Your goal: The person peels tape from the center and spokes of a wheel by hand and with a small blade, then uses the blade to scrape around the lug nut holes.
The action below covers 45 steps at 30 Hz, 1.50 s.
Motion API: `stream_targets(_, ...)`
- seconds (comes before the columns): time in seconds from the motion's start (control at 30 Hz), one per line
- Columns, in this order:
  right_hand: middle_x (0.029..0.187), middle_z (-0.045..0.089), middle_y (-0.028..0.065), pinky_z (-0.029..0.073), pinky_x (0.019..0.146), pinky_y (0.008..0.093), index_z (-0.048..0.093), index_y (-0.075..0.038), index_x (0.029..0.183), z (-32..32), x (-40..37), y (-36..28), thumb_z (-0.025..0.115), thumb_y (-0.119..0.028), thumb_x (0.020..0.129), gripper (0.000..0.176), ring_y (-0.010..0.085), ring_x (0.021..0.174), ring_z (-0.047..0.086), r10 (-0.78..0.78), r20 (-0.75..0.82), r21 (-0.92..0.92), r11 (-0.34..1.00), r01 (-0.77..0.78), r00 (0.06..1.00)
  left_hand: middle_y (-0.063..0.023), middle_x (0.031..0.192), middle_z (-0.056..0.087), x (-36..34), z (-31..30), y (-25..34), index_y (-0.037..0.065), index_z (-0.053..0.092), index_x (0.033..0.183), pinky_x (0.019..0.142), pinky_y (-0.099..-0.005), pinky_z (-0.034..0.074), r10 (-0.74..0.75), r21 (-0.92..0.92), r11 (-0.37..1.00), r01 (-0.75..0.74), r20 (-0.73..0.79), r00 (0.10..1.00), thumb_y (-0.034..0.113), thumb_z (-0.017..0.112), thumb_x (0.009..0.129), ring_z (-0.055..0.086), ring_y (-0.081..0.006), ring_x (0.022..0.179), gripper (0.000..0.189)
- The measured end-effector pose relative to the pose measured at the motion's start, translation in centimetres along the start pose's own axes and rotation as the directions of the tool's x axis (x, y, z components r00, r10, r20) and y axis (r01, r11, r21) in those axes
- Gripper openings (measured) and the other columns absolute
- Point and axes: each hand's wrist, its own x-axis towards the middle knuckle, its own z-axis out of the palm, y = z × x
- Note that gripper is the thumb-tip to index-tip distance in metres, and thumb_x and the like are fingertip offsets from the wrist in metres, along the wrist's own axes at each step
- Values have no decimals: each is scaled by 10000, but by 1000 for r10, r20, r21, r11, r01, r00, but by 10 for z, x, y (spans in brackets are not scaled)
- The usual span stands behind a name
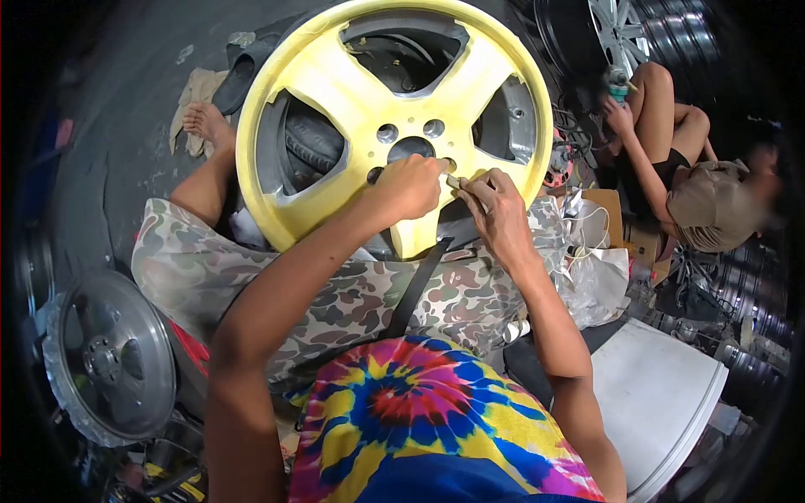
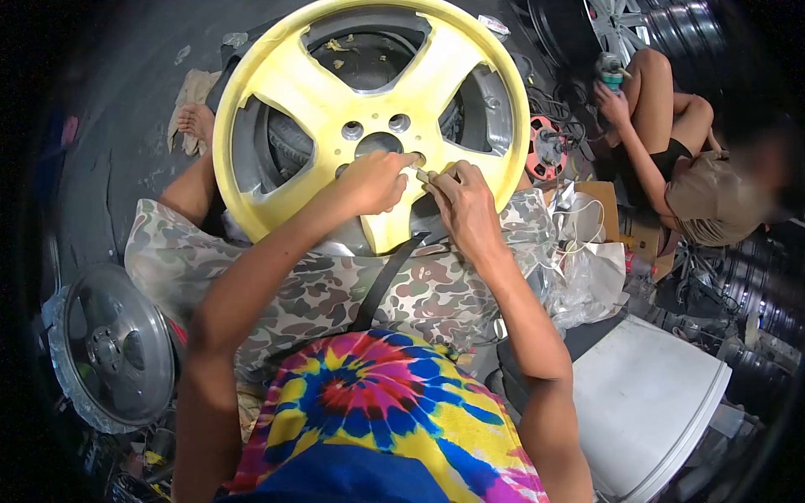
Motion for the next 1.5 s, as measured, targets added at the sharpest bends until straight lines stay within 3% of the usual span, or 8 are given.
stream_targets(0.2,951,623,163,533,810,459,763,-13,1062,-3,9,1,759,-32,879,184,358,898,618,-80,54,-119,989,86,995,-176,681,717,1,3,-1,48,686,1354,783,-462,603,10,-114,993,-6,29,1000,70,510,964,745,-301,646,428)
stream_targets(0.3,984,620,164,534,830,463,755,-19,1078,-5,13,-1,747,-10,863,215,361,930,614,-118,66,-166,978,128,991,-185,700,721,1,2,-3,42,674,1373,780,-448,603,16,-153,988,-12,26,1000,67,509,969,747,-282,648,437)
stream_targets(0.4,1004,611,165,530,845,456,746,-20,1092,-10,15,0,728,4,861,233,357,950,605,-73,128,-36,996,78,989,-181,694,720,-1,1,-6,37,670,1378,776,-433,604,0,-225,974,3,14,1000,70,508,974,743,-278,635,436)
stream_targets(0.73,1008,595,154,526,861,437,742,-17,1095,-18,20,-2,667,-11,869,238,333,962,596,-115,200,-187,970,153,973,-160,671,719,1,10,-9,22,715,1278,773,-437,598,21,-209,977,-40,-92,996,94,528,972,736,-284,616,366)
stream_targets(0.9,1017,592,146,515,885,417,736,2,1103,-14,24,-2,653,9,859,258,320,982,579,-193,191,-261,935,239,962,-237,811,744,6,20,-9,42,748,1218,800,-493,584,48,-54,997,-61,-211,976,137,603,970,740,-405,792,303)
stream_targets(1.03,1015,589,141,515,868,425,734,-5,1097,-29,7,-4,682,-3,856,246,318,970,581,-173,125,-203,959,196,977,-263,876,744,2,16,-1,44,773,1144,804,-518,574,14,-73,997,-28,-190,982,165,662,962,722,-452,874,245)
stream_targets(1.33,941,620,150,519,817,457,745,2,1067,-25,-60,8,746,-31,903,168,351,906,620,48,-96,61,997,-42,994,-268,760,695,10,32,3,3,740,913,702,-561,533,41,24,999,-34,-395,918,173,698,945,680,-471,731,178)
stream_targets(1.5,940,630,148,528,822,448,750,11,1082,-19,-71,11,766,-52,893,199,344,914,630,72,-161,128,990,-52,984,-185,608,626,9,44,7,54,589,807,533,-475,527,225,386,921,-48,-429,875,192,707,942,664,-367,571,225)
